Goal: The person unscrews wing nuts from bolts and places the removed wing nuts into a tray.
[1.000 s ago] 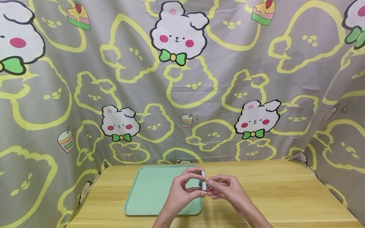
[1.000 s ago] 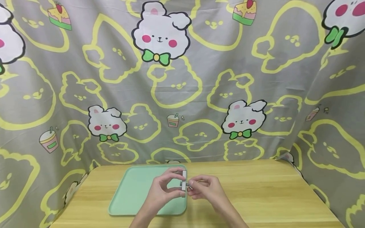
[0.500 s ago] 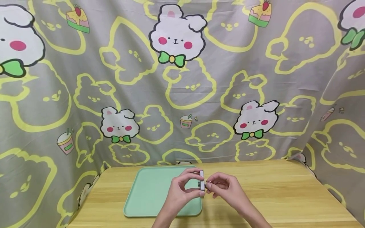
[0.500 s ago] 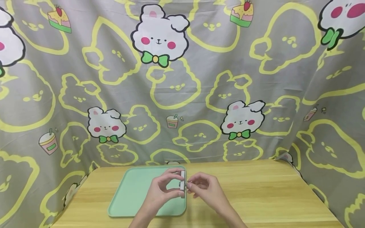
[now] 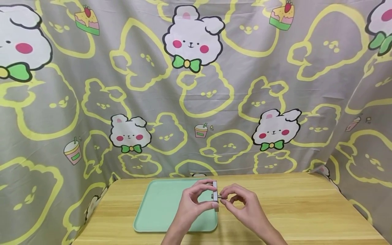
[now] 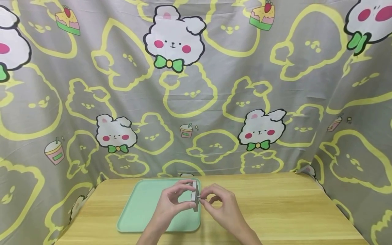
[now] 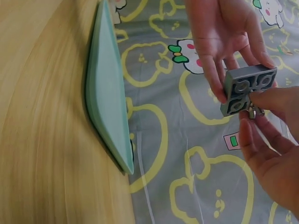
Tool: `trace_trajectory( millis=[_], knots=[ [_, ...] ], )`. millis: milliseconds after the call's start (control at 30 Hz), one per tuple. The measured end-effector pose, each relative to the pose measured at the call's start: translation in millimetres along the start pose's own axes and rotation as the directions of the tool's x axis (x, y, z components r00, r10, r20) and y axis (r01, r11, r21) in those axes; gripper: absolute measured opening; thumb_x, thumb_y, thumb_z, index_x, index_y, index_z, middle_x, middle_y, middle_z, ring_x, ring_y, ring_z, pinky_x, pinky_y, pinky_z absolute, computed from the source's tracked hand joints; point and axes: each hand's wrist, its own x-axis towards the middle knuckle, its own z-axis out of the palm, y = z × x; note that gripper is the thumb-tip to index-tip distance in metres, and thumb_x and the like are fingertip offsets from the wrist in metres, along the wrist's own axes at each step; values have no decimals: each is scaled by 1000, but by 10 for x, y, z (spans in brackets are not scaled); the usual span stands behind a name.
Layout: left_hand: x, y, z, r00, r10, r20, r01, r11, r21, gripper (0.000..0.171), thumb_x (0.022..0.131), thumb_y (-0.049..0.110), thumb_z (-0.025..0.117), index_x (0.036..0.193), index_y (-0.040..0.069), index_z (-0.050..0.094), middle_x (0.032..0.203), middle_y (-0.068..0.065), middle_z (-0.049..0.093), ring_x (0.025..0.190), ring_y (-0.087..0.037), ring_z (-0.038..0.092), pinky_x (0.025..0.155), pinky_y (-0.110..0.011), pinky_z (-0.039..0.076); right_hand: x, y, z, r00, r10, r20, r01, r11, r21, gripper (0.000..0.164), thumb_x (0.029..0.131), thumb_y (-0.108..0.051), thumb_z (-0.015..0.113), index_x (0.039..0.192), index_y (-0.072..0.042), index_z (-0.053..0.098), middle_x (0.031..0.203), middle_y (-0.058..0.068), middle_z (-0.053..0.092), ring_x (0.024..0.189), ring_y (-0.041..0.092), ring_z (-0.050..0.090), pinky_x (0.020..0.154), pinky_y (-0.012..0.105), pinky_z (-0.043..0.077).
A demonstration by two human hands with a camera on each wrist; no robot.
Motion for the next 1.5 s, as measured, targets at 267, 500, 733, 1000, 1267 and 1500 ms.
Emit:
trace_trajectory(
  millis=[267,500,733,1000,1267,1500],
  knots=[
    [-2,4,-9,1000,-1,-1,1,1000,-2,35,82,-11,80,115,-9,69,143,-26,50,135,-44,48,89,-47,61,3,62,29,979,-202,-28,199,976,-87,35,81,11,80,98,-18,70,102,2,71,94,13,66,68,25,59],
    [-1,14,-14,1000,-11,-11,11,1000,-5,38,80,-8,82,116,-9,68,145,-27,48,134,-34,53,90,-46,60,17,-2,-40,999,-47,20,47,999,-20,32,88,1,80,110,-21,70,113,-3,69,102,17,68,73,31,63],
    [2,-2,18,1000,8,6,-8,1000,19,37,80,-6,83,115,-8,69,142,-25,51,131,-30,55,89,-47,61,44,-45,-136,949,311,44,-314,939,138,19,99,-15,70,116,-5,68,111,9,71,97,21,73,78,35,63],
    [-1,6,64,1000,-8,9,8,999,42,36,79,-10,82,113,-10,69,141,-22,53,134,-40,49,91,-46,60,56,-8,-158,806,558,199,-589,725,355,40,103,-21,65,125,12,60,110,20,71,94,27,74,83,38,63],
    [3,-23,81,1000,-2,16,1,997,72,35,78,-13,82,110,-4,72,140,-18,54,132,-34,50,90,-45,60,42,36,-166,739,598,310,-672,622,403,42,101,-26,67,122,11,63,103,16,71,88,27,74,82,38,63],
    [1,-20,106,999,-21,26,19,996,86,33,80,-6,84,111,-2,73,140,-17,55,134,-31,49,91,-46,60,34,61,-163,732,579,359,-679,580,450,38,100,-20,70,120,11,64,97,14,74,85,19,73,79,33,63]
  ],
)
